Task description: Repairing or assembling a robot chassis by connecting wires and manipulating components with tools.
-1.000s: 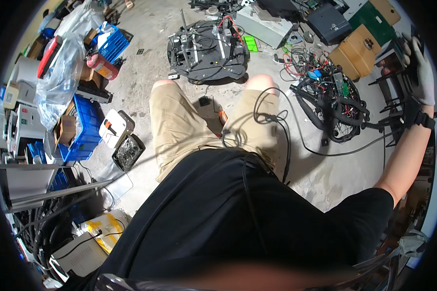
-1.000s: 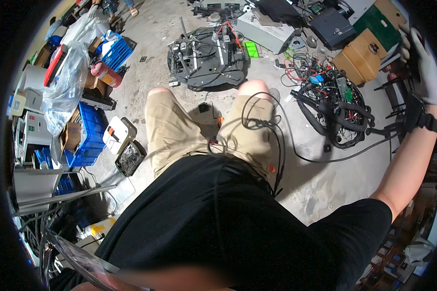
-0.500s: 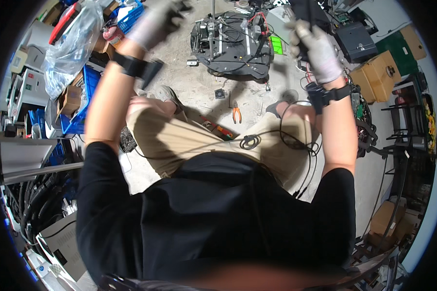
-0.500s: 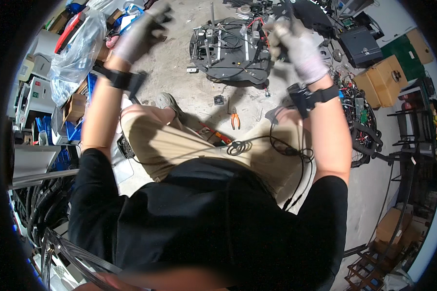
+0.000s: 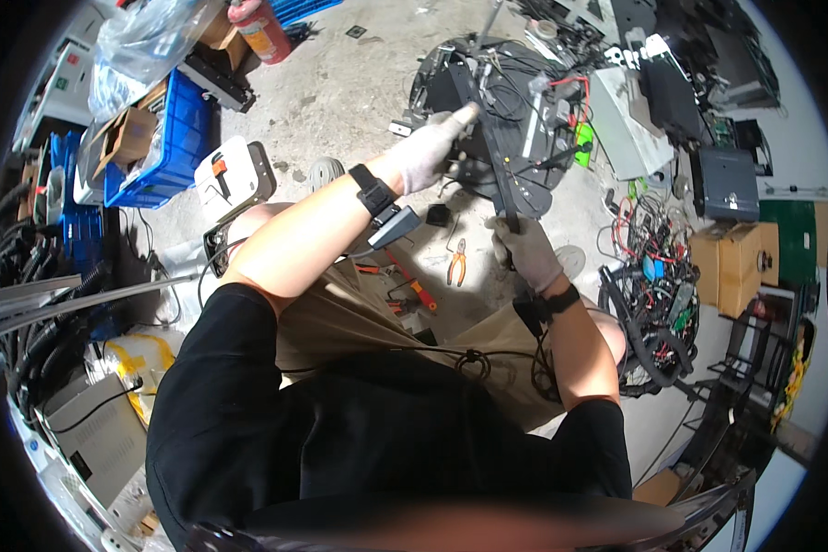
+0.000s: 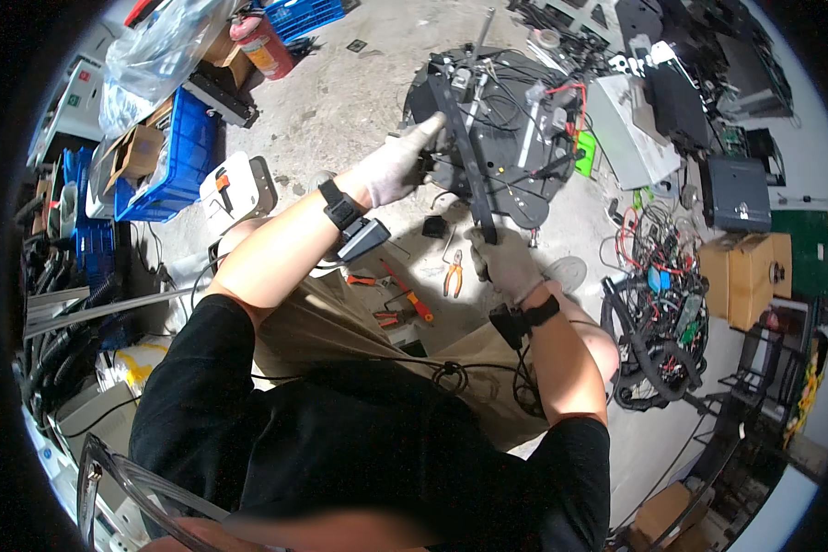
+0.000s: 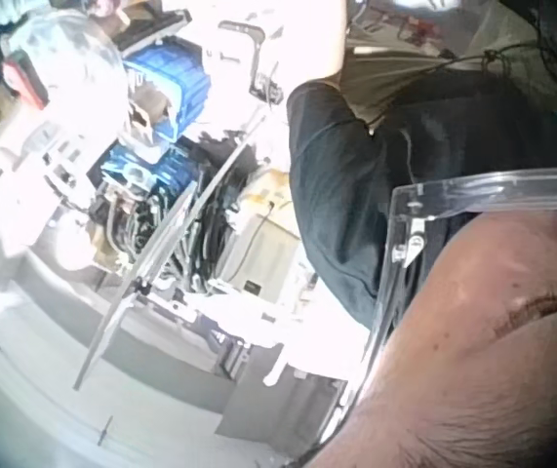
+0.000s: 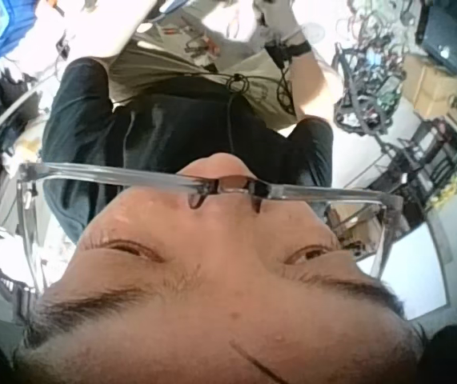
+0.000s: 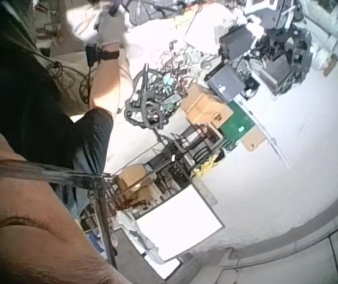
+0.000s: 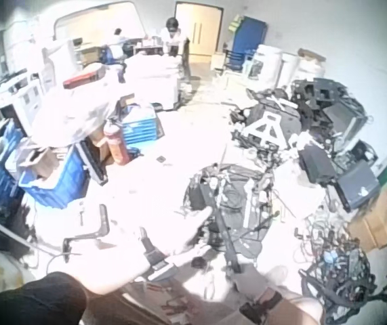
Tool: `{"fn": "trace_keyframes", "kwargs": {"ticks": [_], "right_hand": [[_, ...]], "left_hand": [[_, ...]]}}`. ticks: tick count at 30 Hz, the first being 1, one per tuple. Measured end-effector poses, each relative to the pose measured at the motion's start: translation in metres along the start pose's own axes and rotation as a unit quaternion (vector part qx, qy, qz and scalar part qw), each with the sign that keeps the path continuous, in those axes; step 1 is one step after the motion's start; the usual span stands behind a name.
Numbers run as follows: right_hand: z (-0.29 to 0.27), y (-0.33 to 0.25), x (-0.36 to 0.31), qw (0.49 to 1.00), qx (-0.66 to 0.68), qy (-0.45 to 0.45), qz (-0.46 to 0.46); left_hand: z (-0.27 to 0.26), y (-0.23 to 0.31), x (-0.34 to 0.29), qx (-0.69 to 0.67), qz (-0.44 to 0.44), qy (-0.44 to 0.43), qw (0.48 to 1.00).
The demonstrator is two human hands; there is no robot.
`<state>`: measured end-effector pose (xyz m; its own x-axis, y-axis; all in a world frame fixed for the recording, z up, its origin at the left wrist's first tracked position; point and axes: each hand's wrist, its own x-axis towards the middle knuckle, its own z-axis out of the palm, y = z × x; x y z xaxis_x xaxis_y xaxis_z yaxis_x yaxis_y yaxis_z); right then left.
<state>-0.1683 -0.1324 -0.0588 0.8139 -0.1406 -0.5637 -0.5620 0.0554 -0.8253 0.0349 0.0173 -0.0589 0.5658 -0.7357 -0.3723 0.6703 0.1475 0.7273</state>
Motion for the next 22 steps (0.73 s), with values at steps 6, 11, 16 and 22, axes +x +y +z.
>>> {"fn": "trace_keyframes", "kwargs": {"ticks": [6,11,16,22], "right_hand": [[0.009,-0.003,0.004,0.898,-0.329,0.176,-0.232],[0.009,-0.015,-0.005,0.880,-0.341,0.240,-0.225],[-0.026,0.002,0.019,0.844,-0.354,-0.020,-0.402],[-0.078,0.014,0.046,0.995,-0.045,0.060,-0.065]], "left_hand": [[0.023,0.015,-0.003,-0.078,-0.001,0.027,0.997],[0.025,0.022,-0.012,-0.242,-0.035,-0.003,0.970],[0.002,0.015,0.001,-0.202,-0.016,-0.037,0.979],[0.005,-0.022,-0.014,0.134,-0.032,-0.050,0.989]]}}
